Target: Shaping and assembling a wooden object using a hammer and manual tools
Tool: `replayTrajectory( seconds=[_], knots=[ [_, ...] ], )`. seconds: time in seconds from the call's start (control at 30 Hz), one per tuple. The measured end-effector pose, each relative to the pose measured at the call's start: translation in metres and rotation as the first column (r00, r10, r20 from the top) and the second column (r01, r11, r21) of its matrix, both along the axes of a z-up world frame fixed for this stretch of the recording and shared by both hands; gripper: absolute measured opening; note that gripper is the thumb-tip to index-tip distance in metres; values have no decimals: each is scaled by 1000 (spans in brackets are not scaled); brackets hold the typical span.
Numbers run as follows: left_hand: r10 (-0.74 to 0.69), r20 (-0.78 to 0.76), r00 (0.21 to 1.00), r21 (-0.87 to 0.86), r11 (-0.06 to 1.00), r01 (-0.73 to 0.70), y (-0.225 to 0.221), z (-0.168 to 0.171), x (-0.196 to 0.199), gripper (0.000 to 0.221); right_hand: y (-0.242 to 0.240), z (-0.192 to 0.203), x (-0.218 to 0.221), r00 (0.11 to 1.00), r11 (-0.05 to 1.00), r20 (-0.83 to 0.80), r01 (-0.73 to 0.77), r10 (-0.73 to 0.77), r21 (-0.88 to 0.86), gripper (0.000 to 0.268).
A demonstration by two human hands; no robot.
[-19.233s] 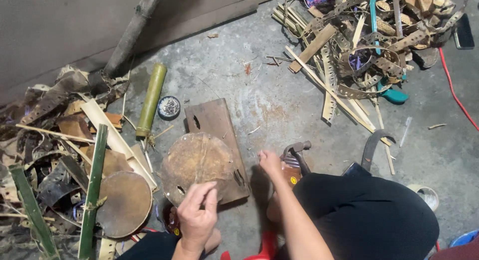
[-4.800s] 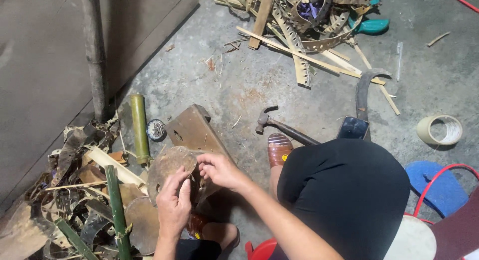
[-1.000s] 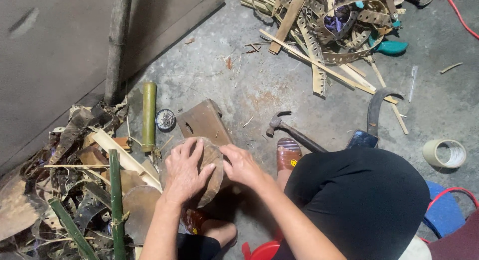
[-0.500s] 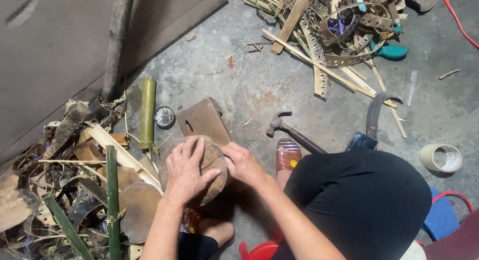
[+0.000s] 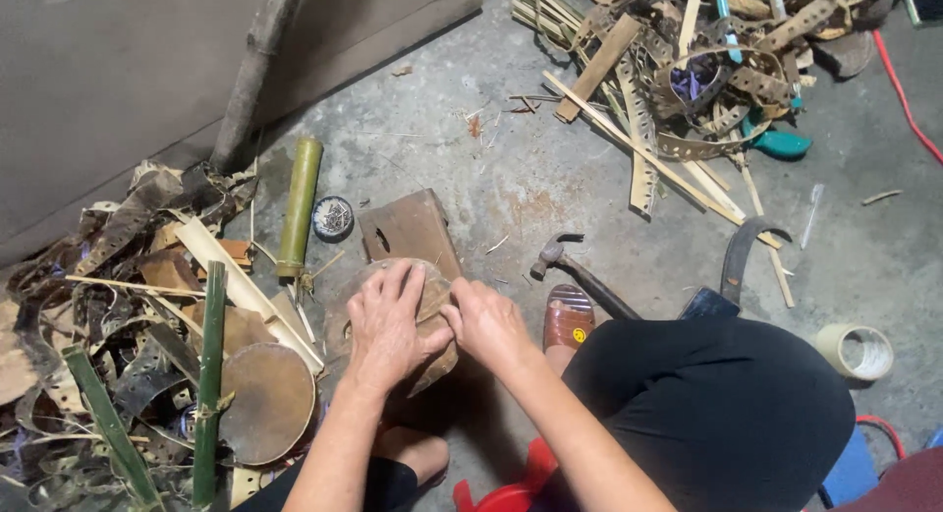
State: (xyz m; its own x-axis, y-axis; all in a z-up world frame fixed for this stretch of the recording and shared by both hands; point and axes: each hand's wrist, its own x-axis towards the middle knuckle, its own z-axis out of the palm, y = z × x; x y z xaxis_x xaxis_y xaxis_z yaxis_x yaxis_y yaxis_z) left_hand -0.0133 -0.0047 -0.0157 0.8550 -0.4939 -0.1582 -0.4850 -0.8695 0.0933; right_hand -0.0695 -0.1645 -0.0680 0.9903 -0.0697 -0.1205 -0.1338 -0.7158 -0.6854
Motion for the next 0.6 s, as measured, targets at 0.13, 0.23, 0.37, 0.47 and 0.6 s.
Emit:
replayTrajectory(
  seconds=[0.13, 0.23, 0.37, 0.47, 0.6],
  knots=[
    [4, 10, 1000, -18, 1000, -4, 4, -8, -1, 90, -1, 2, 2, 998, 998, -60, -30, 27, -57, 27],
    [-11, 85, 996, -69, 997, 17, 7, -18, -3, 96, -5, 11, 4, 989, 998, -142, -24, 32, 55, 24],
    [-6, 240, 971, -161, 986, 46, 7, -28, -10, 88, -11, 13, 6, 978, 994, -206, 2, 20, 109, 26],
    [-1, 328, 945, -194, 979, 68, 10, -37, -13, 87, -3, 16, 5, 981, 1000, -193, -23, 24, 4, 24],
    [1, 380, 925, -210, 974, 85, 10, -47, -13, 85, 6, 2, 2, 994, 993, -111, -21, 8, -115, 19]
  ],
)
